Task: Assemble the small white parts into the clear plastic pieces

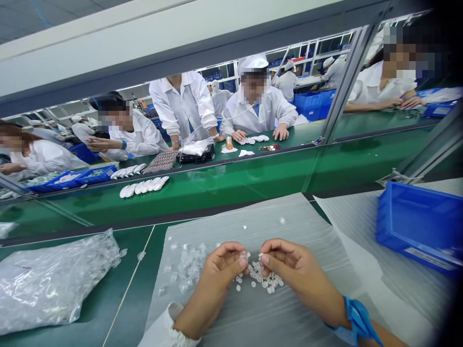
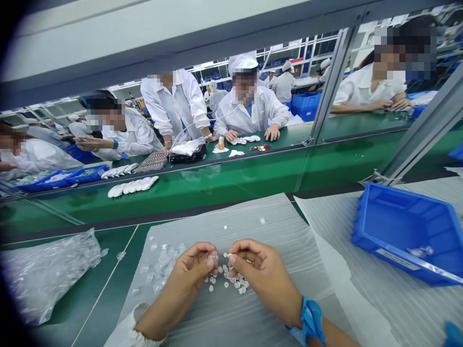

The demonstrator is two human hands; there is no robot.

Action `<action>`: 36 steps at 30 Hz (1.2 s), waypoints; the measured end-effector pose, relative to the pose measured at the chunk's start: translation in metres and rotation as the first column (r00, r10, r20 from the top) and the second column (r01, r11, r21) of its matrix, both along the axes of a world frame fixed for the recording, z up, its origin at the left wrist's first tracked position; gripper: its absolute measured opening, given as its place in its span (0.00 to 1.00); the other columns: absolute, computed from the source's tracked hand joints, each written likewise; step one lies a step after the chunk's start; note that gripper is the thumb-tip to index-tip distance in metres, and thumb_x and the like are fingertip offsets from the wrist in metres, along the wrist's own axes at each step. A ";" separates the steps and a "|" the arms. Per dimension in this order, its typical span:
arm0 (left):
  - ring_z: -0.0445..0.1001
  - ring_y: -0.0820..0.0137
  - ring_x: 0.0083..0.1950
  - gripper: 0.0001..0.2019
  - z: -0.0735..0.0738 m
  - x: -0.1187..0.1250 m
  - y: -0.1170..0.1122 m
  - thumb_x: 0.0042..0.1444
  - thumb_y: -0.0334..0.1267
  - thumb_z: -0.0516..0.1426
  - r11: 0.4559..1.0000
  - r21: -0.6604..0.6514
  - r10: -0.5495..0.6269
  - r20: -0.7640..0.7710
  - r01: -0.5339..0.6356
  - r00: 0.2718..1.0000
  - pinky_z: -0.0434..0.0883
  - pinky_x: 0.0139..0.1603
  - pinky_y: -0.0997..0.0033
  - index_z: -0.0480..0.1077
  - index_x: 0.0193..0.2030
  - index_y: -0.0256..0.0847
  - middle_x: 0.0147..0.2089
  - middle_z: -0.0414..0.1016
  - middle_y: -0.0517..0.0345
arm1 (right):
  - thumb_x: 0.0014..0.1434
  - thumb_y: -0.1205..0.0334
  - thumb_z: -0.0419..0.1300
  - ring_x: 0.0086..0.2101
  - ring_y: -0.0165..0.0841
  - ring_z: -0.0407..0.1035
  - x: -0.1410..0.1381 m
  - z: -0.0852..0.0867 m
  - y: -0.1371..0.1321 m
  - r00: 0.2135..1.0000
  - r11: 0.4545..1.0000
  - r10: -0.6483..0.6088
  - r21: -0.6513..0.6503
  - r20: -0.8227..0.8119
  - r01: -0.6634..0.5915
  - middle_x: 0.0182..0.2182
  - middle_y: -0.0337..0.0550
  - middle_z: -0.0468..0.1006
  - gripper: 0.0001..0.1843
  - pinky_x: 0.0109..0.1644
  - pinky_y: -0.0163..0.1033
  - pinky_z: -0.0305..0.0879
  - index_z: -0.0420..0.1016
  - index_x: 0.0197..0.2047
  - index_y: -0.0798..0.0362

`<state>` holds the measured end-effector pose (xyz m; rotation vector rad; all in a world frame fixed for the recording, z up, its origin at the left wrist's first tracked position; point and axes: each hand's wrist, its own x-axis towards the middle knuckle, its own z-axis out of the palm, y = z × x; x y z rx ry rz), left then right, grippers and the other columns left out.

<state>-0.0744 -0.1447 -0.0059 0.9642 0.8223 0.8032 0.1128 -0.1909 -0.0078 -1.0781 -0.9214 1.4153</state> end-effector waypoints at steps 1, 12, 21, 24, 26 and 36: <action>0.73 0.75 0.35 0.13 0.000 -0.001 0.001 0.53 0.40 0.68 1.000 -0.005 0.000 -0.003 0.000 1.000 0.67 0.39 0.76 0.74 0.43 0.41 0.37 0.74 0.60 | 0.55 0.52 0.70 0.30 0.30 0.75 0.001 0.000 0.000 1.000 1.000 -0.010 -0.014 -0.004 0.010 0.27 0.38 0.78 0.14 0.36 0.34 0.69 0.77 0.38 0.54; 0.74 0.71 0.37 0.12 -0.001 0.006 -0.007 0.53 0.39 0.68 0.996 0.087 -0.020 0.004 0.019 1.000 0.71 0.41 0.72 0.75 0.43 0.39 0.37 0.77 0.56 | 0.53 0.54 0.72 0.29 0.32 0.75 -0.008 -0.005 -0.004 0.999 1.000 -0.006 -0.016 -0.052 0.005 0.27 0.42 0.81 0.14 0.37 0.36 0.72 0.81 0.38 0.54; 0.76 0.71 0.38 0.11 -0.002 0.008 -0.008 0.52 0.37 0.69 0.992 0.121 -0.033 0.039 0.028 0.999 0.72 0.40 0.73 0.75 0.41 0.39 0.37 0.77 0.56 | 0.55 0.55 0.70 0.30 0.32 0.74 -0.009 -0.001 -0.005 0.999 0.999 0.001 0.051 0.038 -0.003 0.30 0.42 0.80 0.10 0.36 0.36 0.72 0.83 0.37 0.52; 0.76 0.70 0.38 0.12 -0.005 0.007 -0.009 0.51 0.38 0.69 0.994 0.105 -0.013 0.028 0.010 1.000 0.72 0.41 0.72 0.75 0.40 0.39 0.36 0.78 0.55 | 0.55 0.56 0.70 0.29 0.32 0.74 -0.008 -0.002 -0.004 0.998 0.998 0.011 0.067 0.061 -0.015 0.31 0.42 0.79 0.09 0.35 0.36 0.72 0.84 0.37 0.51; 0.76 0.70 0.38 0.12 -0.007 0.007 -0.009 0.51 0.38 0.69 0.994 0.104 -0.011 0.012 0.009 1.000 0.72 0.41 0.73 0.76 0.40 0.39 0.37 0.78 0.55 | 0.55 0.56 0.70 0.30 0.32 0.74 -0.008 -0.001 -0.004 0.997 0.995 0.017 0.092 0.075 -0.024 0.32 0.42 0.79 0.09 0.36 0.37 0.73 0.84 0.38 0.51; 0.76 0.64 0.42 0.10 -0.005 0.008 -0.008 0.53 0.41 0.67 0.977 0.211 0.016 -0.066 -0.002 0.998 0.74 0.44 0.67 0.81 0.41 0.41 0.42 0.78 0.51 | 0.55 0.51 0.69 0.32 0.35 0.75 -0.007 -0.002 -0.004 0.993 0.999 0.010 0.033 0.118 -0.013 0.29 0.43 0.80 0.13 0.39 0.39 0.74 0.81 0.38 0.52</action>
